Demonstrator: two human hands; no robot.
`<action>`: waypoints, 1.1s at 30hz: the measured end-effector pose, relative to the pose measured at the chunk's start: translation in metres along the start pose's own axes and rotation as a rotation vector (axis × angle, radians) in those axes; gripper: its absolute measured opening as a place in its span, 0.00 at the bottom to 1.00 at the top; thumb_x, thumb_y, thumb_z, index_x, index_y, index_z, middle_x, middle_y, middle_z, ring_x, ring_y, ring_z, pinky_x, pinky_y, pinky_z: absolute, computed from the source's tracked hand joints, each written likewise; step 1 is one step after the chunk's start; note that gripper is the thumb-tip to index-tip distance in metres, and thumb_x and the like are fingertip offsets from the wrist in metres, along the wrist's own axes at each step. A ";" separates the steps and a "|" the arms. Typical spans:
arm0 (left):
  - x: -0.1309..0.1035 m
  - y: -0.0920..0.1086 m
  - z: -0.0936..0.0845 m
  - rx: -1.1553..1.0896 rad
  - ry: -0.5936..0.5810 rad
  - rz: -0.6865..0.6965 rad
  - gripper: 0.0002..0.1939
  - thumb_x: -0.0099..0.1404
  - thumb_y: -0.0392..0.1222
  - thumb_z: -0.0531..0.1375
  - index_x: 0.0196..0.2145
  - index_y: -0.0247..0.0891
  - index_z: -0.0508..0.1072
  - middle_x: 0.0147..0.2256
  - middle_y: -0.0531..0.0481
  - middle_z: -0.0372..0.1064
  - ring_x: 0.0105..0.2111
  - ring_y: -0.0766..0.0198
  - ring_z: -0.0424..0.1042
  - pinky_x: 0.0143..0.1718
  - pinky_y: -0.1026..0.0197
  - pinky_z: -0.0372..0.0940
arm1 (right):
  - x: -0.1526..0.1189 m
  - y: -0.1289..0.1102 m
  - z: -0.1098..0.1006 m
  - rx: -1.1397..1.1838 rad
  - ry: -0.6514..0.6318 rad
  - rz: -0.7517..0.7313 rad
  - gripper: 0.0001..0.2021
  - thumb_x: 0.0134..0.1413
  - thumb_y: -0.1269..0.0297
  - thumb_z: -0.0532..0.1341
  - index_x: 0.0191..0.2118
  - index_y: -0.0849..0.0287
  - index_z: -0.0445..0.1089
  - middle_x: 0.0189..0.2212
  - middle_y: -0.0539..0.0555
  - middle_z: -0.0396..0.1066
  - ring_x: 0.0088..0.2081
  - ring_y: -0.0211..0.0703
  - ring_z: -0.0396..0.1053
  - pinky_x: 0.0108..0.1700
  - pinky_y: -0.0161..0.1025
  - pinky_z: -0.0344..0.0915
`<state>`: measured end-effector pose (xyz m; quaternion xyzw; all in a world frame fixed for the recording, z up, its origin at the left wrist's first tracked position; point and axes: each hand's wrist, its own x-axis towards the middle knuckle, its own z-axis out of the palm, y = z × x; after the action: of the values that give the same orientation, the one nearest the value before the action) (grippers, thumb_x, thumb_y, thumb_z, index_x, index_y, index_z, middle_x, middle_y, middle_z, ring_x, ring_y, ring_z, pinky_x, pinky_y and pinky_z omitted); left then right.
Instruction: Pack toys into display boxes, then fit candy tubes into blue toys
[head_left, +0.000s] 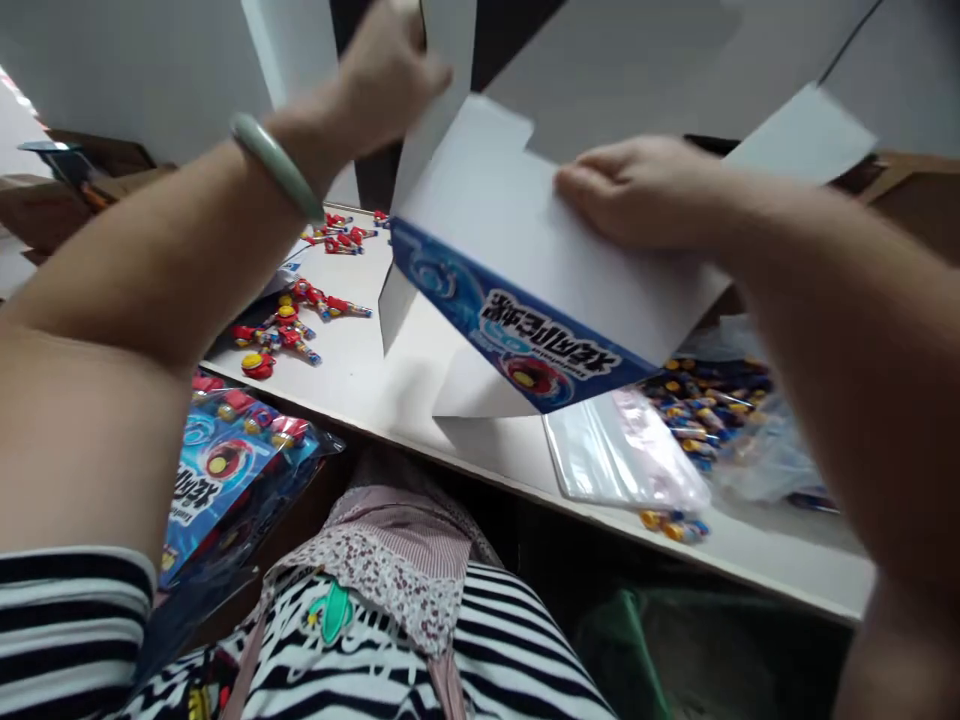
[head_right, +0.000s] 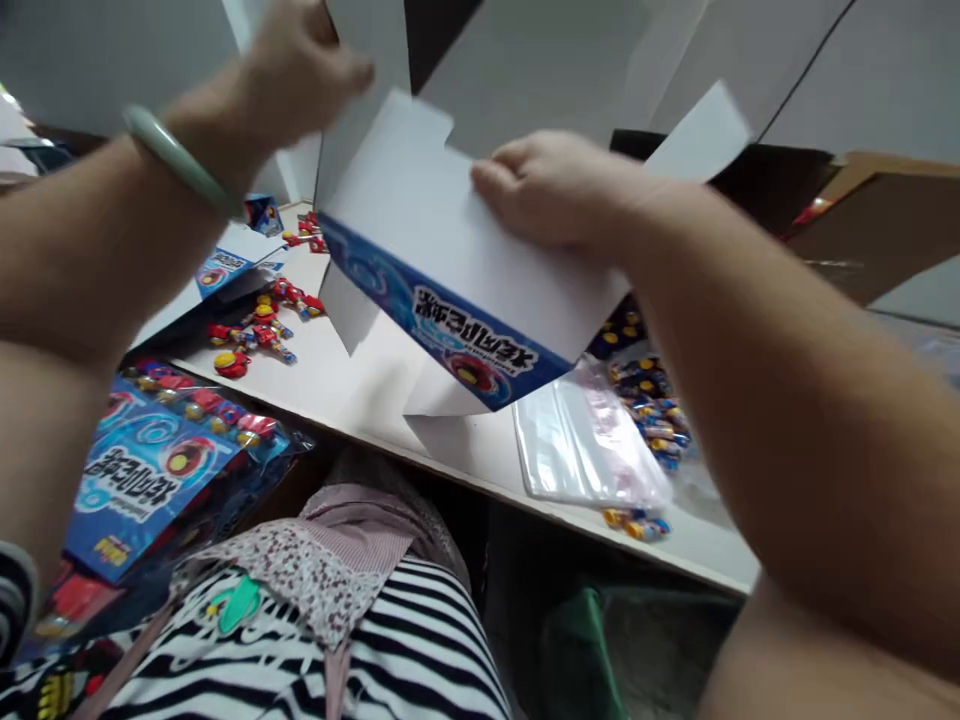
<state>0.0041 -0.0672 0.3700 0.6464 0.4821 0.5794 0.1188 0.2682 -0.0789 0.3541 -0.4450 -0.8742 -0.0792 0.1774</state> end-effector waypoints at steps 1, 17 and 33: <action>-0.014 -0.012 0.010 0.125 -0.073 -0.001 0.07 0.60 0.24 0.62 0.37 0.29 0.73 0.40 0.48 0.71 0.58 0.49 0.66 0.66 0.42 0.55 | 0.000 -0.003 0.015 -0.007 -0.056 -0.023 0.24 0.69 0.48 0.50 0.44 0.61 0.76 0.40 0.57 0.76 0.49 0.61 0.73 0.53 0.63 0.68; -0.080 -0.075 0.131 0.417 -0.916 0.388 0.07 0.56 0.33 0.66 0.34 0.39 0.75 0.49 0.43 0.70 0.65 0.38 0.52 0.68 0.39 0.44 | -0.086 0.039 0.145 0.228 -0.169 0.193 0.20 0.64 0.46 0.55 0.38 0.55 0.76 0.43 0.61 0.77 0.52 0.60 0.71 0.59 0.58 0.63; -0.116 -0.079 0.141 1.166 -1.045 0.313 0.24 0.72 0.40 0.52 0.64 0.40 0.66 0.63 0.34 0.56 0.57 0.40 0.59 0.56 0.47 0.59 | -0.193 0.056 0.295 1.078 1.026 0.691 0.19 0.64 0.53 0.50 0.53 0.54 0.68 0.51 0.58 0.69 0.54 0.46 0.69 0.56 0.52 0.69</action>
<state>0.1038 -0.0586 0.1975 0.8524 0.4931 -0.1341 -0.1108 0.3472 -0.1024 0.0067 -0.4513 -0.4160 0.2170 0.7591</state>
